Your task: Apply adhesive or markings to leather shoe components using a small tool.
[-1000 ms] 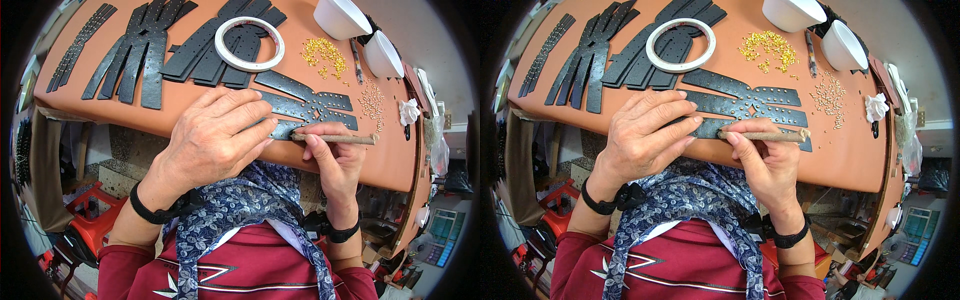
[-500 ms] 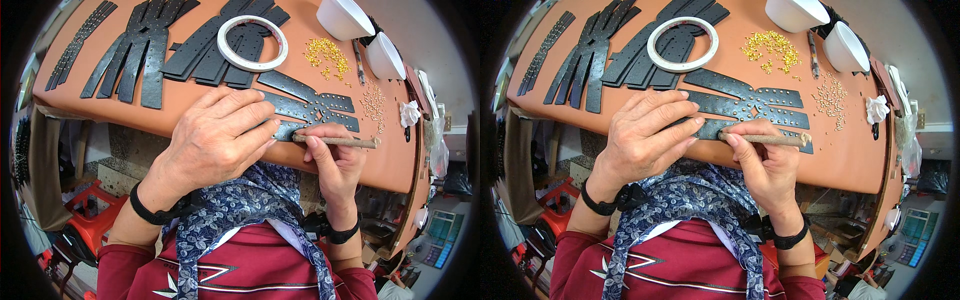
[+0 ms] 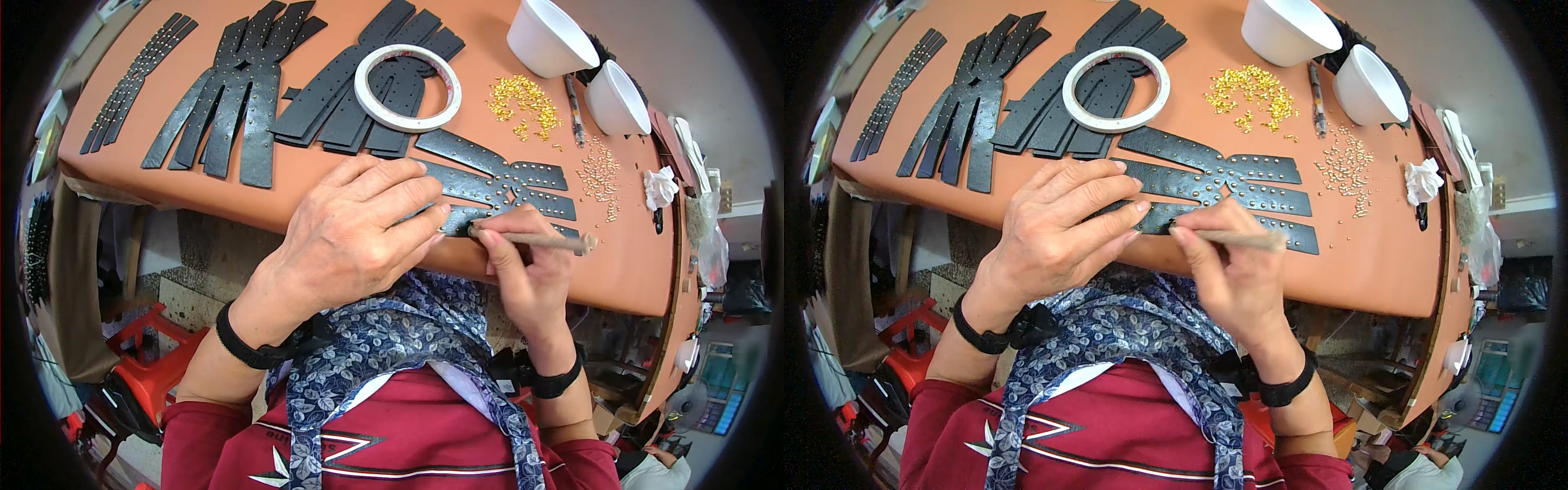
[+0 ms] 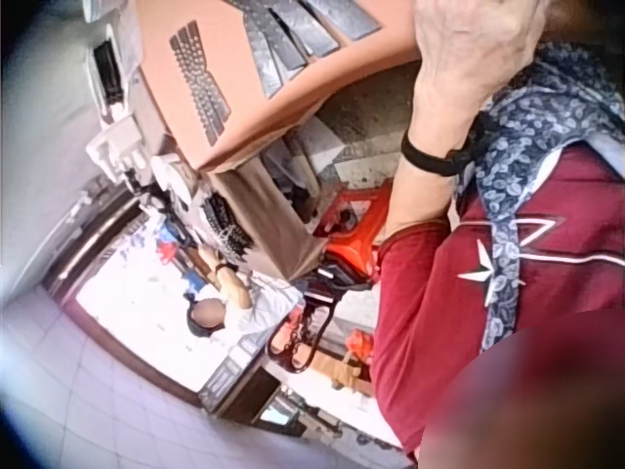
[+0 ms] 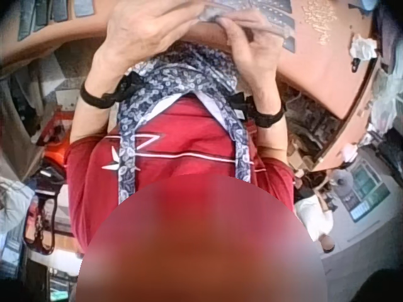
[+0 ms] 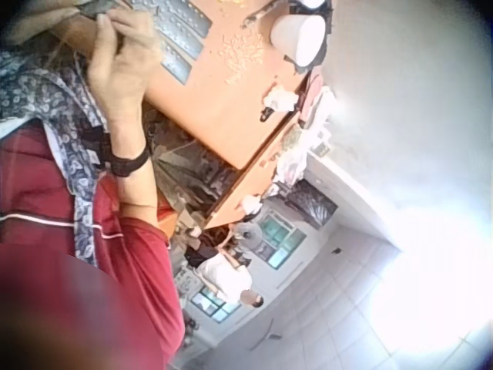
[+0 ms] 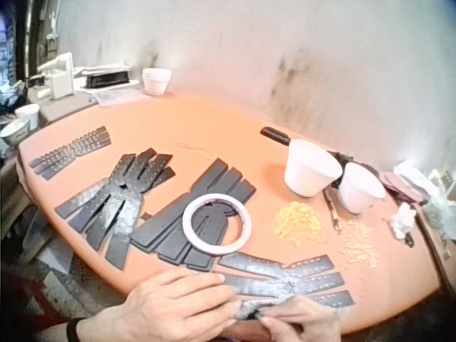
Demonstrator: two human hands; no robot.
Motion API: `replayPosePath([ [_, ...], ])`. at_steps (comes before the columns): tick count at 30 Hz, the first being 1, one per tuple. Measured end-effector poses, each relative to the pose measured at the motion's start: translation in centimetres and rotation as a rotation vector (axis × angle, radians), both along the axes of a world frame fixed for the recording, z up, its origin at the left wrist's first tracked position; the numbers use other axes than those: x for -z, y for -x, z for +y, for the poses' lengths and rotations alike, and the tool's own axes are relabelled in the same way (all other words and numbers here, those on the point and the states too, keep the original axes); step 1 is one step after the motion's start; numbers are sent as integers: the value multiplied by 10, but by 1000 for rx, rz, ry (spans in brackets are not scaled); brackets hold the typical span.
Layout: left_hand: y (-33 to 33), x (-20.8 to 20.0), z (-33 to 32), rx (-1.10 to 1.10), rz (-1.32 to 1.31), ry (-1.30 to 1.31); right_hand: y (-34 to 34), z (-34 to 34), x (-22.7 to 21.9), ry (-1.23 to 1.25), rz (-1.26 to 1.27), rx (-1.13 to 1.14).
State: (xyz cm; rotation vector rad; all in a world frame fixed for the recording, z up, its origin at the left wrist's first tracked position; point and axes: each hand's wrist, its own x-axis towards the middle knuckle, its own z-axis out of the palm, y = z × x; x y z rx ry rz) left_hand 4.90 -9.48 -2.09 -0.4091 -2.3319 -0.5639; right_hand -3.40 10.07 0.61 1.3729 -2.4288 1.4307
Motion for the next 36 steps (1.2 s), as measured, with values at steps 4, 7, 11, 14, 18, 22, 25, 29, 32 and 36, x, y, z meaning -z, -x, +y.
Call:
replayPosePath([
  [4, 1, 0, 1, 13, 0, -3, 10, 15, 3, 320, -579, 24],
  [7, 2, 1, -1, 7, 11, 18, 18, 24, 7, 614, -745, 93],
  [11, 0, -1, 0, 16, -32, 6, 24, 62, 2, 637, -613, 170],
  [14, 1, -6, 3, 2, -64, 30, 37, 106, -7, 648, -493, 291],
  [18, 2, -9, 6, -8, -51, 31, 49, 147, -11, 554, -296, 613],
  [22, 1, -9, 4, -30, -40, 70, 52, 157, -6, 387, -275, 688],
  [25, 1, -9, 5, -21, -46, 71, 57, 151, -1, 280, -297, 566],
  [29, 1, -9, 4, -24, -53, 73, 64, 144, -1, 221, -255, 624],
  [32, 0, -9, 4, -35, -52, 81, 69, 139, 1, 236, -259, 593],
  [36, 0, -10, 4, -36, -53, 87, 74, 136, 4, 91, -147, 613],
])
